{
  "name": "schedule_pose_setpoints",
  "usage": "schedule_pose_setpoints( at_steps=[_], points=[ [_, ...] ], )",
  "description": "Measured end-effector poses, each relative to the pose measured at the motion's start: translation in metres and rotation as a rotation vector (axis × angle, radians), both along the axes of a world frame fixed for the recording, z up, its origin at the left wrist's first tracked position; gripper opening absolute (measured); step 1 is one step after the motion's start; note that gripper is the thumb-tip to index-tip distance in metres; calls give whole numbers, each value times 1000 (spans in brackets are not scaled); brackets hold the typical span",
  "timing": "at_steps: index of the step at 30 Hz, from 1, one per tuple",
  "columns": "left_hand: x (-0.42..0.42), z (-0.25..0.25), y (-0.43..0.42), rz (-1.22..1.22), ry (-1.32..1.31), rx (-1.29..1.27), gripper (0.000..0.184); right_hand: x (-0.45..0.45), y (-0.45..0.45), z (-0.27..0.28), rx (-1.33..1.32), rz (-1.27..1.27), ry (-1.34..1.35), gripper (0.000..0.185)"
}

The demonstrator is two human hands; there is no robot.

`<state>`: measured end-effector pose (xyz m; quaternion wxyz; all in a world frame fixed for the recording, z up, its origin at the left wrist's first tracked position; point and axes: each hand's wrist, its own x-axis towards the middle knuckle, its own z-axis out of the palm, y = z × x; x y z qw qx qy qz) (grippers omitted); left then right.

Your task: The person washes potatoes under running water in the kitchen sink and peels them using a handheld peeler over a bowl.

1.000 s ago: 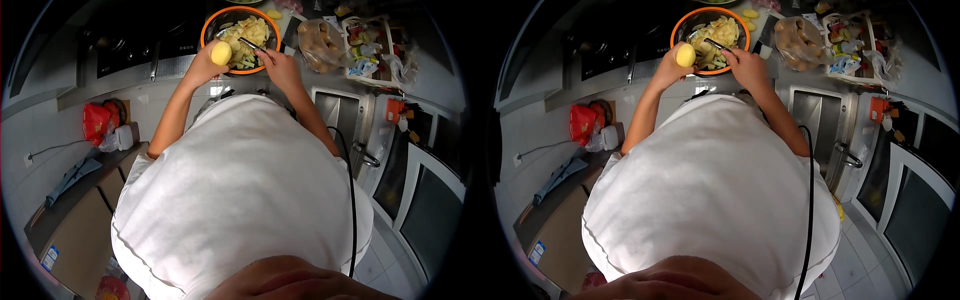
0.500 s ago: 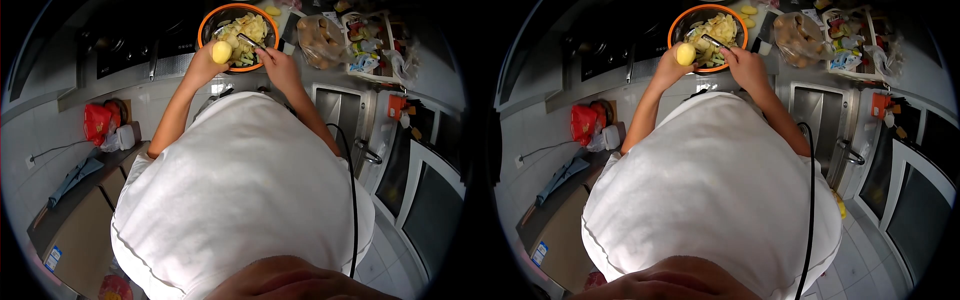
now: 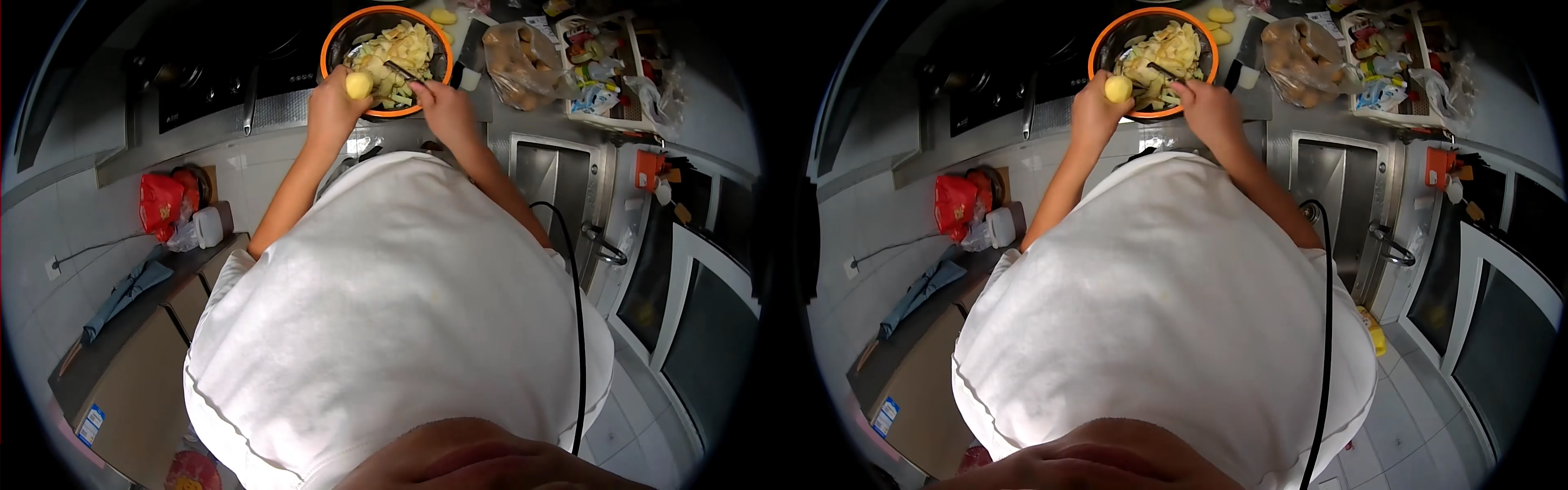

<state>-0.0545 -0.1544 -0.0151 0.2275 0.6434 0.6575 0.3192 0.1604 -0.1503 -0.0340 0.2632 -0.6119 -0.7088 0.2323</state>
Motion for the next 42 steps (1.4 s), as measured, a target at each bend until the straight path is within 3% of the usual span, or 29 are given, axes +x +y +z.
schedule_pose_setpoints(
  at_steps=[4,6,9,14,20,22,24,28,32,35,36,38,39,40,42],
  points=[
    [-3,1,-1,-24,27,22,39,6,-4,24,-147,-38,28,43],
    [-2,3,3,-16,36,81,37,-2,-5,36,-185,-8,192,42],
    [0,-4,6,-40,-30,131,38,-17,-11,30,-77,83,338,41],
    [4,-5,5,46,-224,160,40,2,1,-4,-89,-31,128,41],
    [-6,-27,12,-5,-245,356,52,7,-6,24,-146,-75,541,32],
    [-6,-25,12,-97,-206,535,53,3,-2,21,-286,-51,690,31],
    [-4,-22,12,-147,-223,544,54,-4,2,26,-617,29,941,29],
    [-2,-22,15,-310,-70,580,57,-31,-4,48,-595,60,1167,34],
    [9,-19,15,-389,-198,570,70,-32,-5,51,-595,28,1097,40],
    [17,-15,6,-431,-868,149,90,-34,-3,41,-478,17,1092,40],
    [16,-18,5,-426,-870,147,90,-35,-4,32,-426,36,1126,40],
    [13,-24,6,-259,-1172,-47,84,-36,-4,18,-362,61,1101,38],
    [18,-10,2,-142,-1203,-146,69,-37,-3,15,-296,85,1077,37],
    [17,-8,3,-138,-1204,-143,69,-37,-3,12,-298,89,1075,37],
    [12,-7,6,-123,-1558,-243,61,-33,-1,11,-275,120,1099,33]
  ],
)
